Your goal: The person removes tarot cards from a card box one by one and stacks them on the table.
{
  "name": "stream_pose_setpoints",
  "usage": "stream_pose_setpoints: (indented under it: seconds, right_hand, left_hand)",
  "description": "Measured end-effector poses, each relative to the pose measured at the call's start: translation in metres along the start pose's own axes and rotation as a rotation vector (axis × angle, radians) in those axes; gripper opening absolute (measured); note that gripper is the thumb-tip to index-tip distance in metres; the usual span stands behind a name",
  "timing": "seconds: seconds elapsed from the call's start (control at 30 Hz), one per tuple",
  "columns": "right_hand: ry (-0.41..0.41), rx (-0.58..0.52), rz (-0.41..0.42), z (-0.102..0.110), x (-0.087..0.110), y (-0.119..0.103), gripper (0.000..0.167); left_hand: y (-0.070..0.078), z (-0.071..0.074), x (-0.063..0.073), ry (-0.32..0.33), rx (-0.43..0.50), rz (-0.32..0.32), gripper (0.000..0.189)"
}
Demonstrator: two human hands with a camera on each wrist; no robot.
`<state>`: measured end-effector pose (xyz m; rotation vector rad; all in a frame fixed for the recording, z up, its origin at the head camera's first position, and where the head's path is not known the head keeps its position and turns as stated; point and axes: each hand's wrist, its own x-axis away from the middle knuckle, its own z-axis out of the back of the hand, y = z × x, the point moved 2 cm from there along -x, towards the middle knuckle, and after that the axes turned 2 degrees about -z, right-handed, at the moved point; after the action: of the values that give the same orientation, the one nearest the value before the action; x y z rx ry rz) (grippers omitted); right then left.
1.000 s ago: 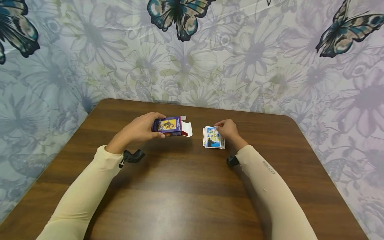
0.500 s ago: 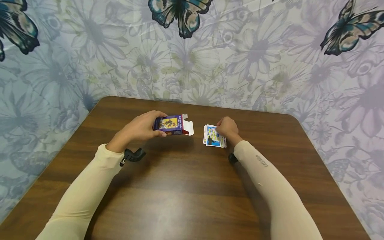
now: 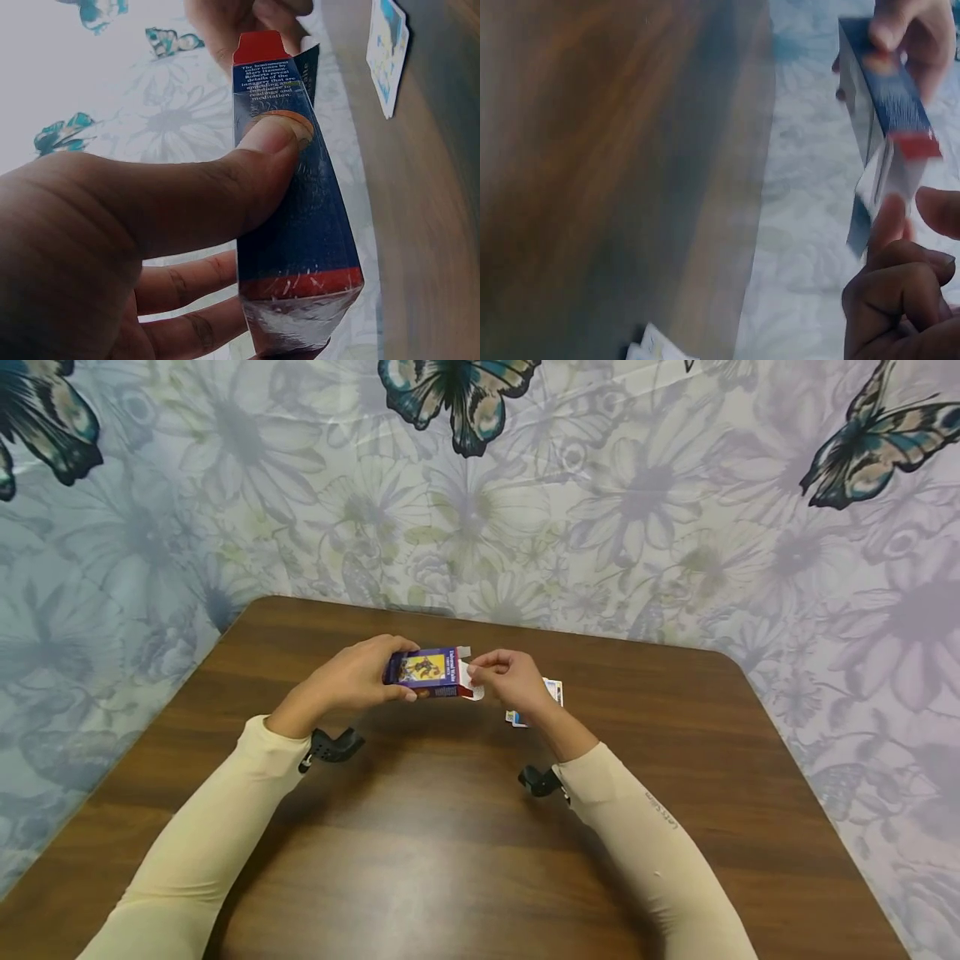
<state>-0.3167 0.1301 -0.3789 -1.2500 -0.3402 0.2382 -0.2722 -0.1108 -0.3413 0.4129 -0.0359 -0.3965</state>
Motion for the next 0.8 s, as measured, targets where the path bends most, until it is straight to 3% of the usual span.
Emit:
stream_pose_setpoints:
  seconds: [0.17,0.37,0.63,0.8]
  right_hand:
    - [0.004,0.016,-0.064,-0.015,0.003,0.008,0.028]
    - [-0.012,-0.02,-0.079,-0.023,0.003,0.015,0.026]
    - [0.074,-0.03,-0.109,-0.008,0.009,0.016,0.036]
    - [0.08,-0.088,-0.08,-0.002,0.015,0.014,0.041]
  left_hand:
    - [0.0,-0.001,0.0,-0.008,0.009,-0.012,0.072]
    - [-0.002,-0.001,-0.001,-0.003,0.006,-0.018,0.072]
    - [-0.002,0.001,-0.001,0.007,-0.011,-0.013,0.072]
    - [-0.003,0.0,-0.002,0.003,-0.015,-0.014,0.071]
